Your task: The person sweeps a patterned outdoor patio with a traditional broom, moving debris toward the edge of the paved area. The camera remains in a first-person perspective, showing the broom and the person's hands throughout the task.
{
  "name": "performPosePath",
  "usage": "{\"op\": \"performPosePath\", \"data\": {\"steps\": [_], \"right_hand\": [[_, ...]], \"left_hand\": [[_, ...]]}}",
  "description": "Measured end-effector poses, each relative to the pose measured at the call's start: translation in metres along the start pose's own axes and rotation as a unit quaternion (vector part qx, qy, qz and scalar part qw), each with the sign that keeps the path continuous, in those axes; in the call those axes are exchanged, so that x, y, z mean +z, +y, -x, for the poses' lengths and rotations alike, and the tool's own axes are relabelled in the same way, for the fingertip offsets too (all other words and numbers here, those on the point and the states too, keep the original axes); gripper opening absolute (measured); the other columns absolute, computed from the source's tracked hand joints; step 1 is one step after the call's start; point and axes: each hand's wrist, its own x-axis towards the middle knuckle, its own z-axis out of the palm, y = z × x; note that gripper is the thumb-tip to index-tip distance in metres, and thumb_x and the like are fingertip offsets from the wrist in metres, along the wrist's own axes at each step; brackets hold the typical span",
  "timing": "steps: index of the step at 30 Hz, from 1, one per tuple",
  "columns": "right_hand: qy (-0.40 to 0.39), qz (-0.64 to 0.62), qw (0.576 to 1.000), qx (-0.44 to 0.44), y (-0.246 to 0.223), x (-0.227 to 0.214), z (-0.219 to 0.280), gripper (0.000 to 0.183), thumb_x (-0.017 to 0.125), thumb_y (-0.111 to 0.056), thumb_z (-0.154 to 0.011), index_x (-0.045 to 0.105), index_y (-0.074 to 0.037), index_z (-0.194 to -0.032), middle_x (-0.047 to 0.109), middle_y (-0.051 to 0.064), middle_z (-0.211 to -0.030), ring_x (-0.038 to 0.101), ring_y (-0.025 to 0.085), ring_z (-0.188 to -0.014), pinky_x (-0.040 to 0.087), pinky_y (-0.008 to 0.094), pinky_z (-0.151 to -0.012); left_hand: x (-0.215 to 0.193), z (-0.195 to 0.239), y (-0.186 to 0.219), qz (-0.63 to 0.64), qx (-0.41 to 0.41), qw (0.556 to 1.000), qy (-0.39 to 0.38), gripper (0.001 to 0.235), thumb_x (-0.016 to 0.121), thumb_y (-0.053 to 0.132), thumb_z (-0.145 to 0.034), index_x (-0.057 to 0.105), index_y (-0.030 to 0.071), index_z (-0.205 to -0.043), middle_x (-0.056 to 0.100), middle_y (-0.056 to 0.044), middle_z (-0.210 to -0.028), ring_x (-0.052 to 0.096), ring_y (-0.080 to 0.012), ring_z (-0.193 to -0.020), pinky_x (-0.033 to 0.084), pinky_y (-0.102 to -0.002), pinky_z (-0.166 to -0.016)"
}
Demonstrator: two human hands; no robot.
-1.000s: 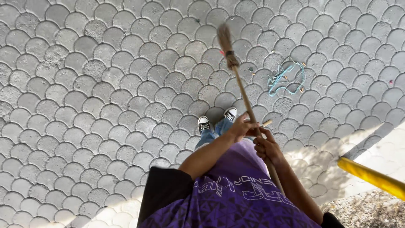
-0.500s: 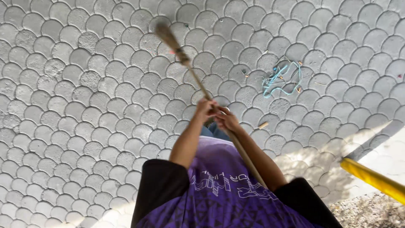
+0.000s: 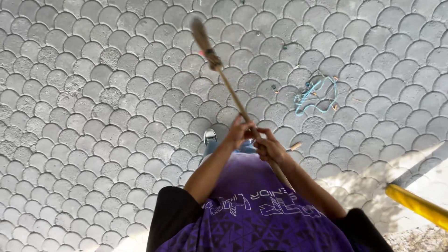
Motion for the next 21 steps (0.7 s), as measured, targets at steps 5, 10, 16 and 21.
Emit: {"op": "performPosePath", "data": {"steps": [5, 10, 16, 21], "right_hand": [[-0.081, 0.076, 0.994, 0.002, 0.009, 0.088, -0.092, 0.036, 0.052, -0.015, -0.103, 0.044, -0.025, -0.137, 0.046, 0.004, -0.075, 0.045, 0.013, -0.051, 0.034, 0.024, -0.034], [-0.039, 0.049, 0.998, -0.024, 0.043, 0.089, -0.125, 0.035, 0.052, -0.013, -0.103, 0.047, -0.019, -0.137, 0.053, 0.010, -0.080, 0.045, 0.016, -0.052, 0.037, 0.027, -0.036], [0.203, -0.113, 0.972, -0.042, 0.081, 0.032, -0.037, 0.042, 0.056, -0.011, -0.101, 0.042, -0.019, -0.140, 0.059, 0.017, -0.083, 0.045, 0.015, -0.054, 0.035, 0.024, -0.038], [0.206, -0.128, 0.968, -0.069, 0.067, 0.084, -0.017, 0.036, 0.053, -0.013, -0.102, 0.041, -0.024, -0.135, 0.058, 0.014, -0.085, 0.040, 0.010, -0.056, 0.031, 0.020, -0.041]], "left_hand": [[-0.085, 0.011, 0.070, 0.073, 0.052, 0.990, 0.105, 0.082, 0.072, 0.023, -0.095, 0.023, 0.029, -0.160, 0.068, -0.010, -0.122, 0.072, -0.0309, -0.092, 0.057, -0.033, -0.070], [-0.140, -0.080, 0.043, 0.053, 0.016, 0.992, 0.112, 0.056, 0.067, 0.021, -0.096, 0.042, 0.035, -0.145, 0.070, -0.008, -0.115, 0.069, -0.0308, -0.085, 0.061, -0.038, -0.068], [-0.074, -0.148, -0.112, -0.133, -0.190, 0.972, -0.044, 0.051, 0.071, 0.022, -0.092, 0.045, 0.026, -0.135, 0.064, -0.017, -0.102, 0.068, -0.0473, -0.080, 0.062, -0.060, -0.063], [-0.069, -0.064, -0.026, -0.092, -0.154, 0.977, -0.118, 0.097, 0.080, 0.018, -0.090, 0.014, 0.027, -0.161, 0.067, -0.021, -0.106, 0.073, -0.0427, -0.079, 0.063, -0.060, -0.070]]}}
